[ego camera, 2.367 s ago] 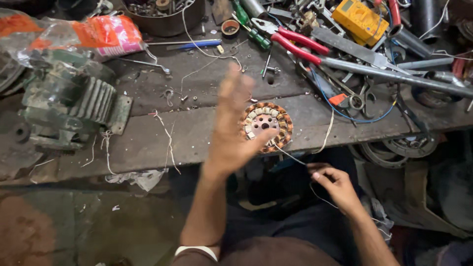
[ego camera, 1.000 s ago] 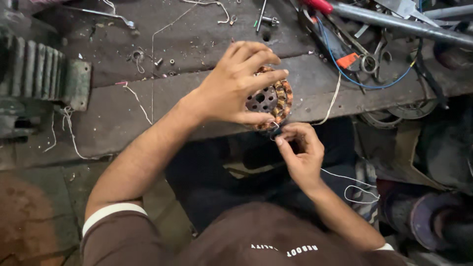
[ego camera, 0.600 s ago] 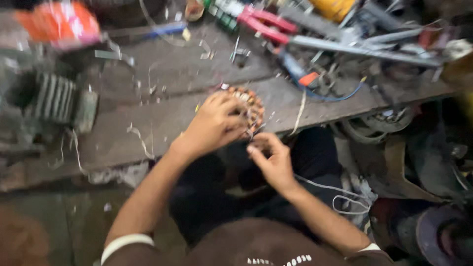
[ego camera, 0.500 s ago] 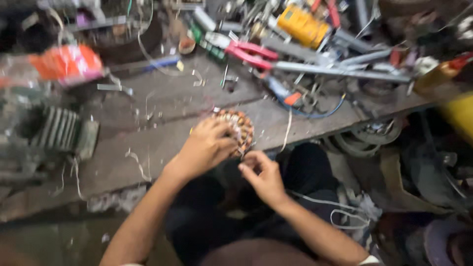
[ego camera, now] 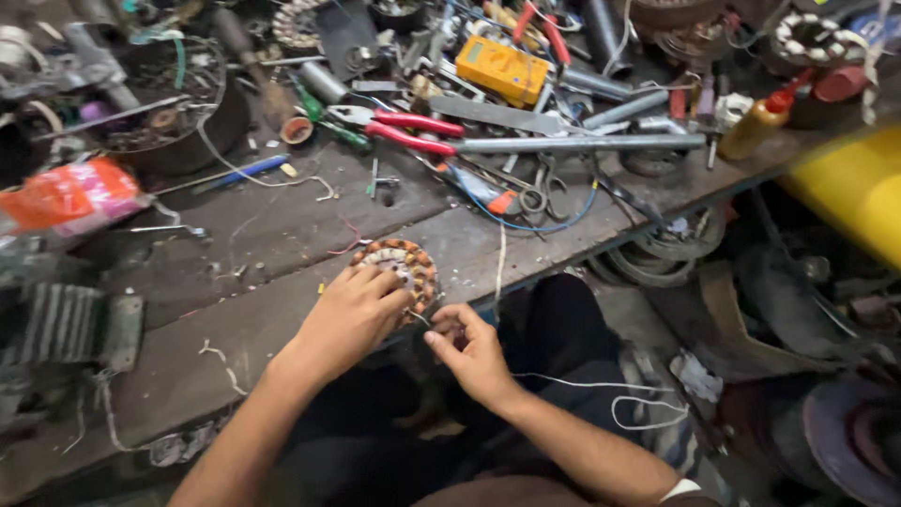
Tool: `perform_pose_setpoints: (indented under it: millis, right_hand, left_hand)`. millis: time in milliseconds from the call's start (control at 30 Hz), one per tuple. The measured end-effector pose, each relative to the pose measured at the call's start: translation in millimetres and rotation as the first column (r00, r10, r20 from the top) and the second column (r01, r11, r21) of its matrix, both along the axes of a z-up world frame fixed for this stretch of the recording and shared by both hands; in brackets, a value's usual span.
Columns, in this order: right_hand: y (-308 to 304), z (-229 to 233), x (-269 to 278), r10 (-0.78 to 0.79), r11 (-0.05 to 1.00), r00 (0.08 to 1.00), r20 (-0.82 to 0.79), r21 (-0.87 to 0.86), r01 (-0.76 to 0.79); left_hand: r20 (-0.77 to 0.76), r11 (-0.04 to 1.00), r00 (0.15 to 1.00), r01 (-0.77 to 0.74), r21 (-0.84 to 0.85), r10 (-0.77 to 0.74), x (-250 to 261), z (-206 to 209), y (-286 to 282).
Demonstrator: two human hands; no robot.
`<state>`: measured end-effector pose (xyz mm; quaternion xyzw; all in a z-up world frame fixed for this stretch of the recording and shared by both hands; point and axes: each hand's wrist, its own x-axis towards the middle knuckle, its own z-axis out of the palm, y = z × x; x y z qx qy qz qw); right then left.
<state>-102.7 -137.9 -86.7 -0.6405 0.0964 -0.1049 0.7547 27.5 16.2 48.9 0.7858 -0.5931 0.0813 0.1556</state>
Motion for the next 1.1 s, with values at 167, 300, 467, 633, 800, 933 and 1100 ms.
perform_pose_setpoints:
  millis: [167,300,467,633,800,933,1100]
  right_hand:
    - [0.2,1.2,-11.1,0.136,0.987,0.988,-0.072,0.100,-0.129]
    - [-4.8,12.6,-15.6,0.463,0.878,0.875,-0.142,0.209,-0.430]
    - [-11.1,14.3,-27.4,0.547,0.835,0.830,-0.110,0.152,-0.529]
    - [-15.6,14.3,-27.3,0.229,0.972,0.970,-0.075,0.065,-0.225]
    - [-10.4,33.2,-23.8,-0.060,0.932,0.972,0.228,-0.335,0.136]
    - [6.2,39.2,-11.8,0.035,0.984,0.999,0.035,-0.178,-0.028]
    - [8.6,24.9,-3.1,0.025,1.000,0.999,-0.045,-0.006,-0.026]
  left_hand:
    - [-0.074,0.999,0.997,-0.032,0.037,0.035,-5.3,-7.6,5.1]
    - [-0.008,1.000,1.000,-0.010,-0.019,0.010,-3.2,-7.0,4.4]
    - [0.061,1.000,0.998,0.021,0.000,-0.021,-5.3,-5.6,9.7]
    - [-0.012,1.000,1.000,-0.004,-0.009,0.004,-3.6,-9.5,13.1]
    - [-0.140,0.997,0.987,-0.080,-0.014,0.077,-3.3,-7.6,9.9]
    - [-0.154,0.981,0.969,-0.191,0.030,0.194,-0.3,1.2,7.6]
    - [-0.394,0.906,0.882,-0.363,-0.219,0.259,9.1,9.5,21.2]
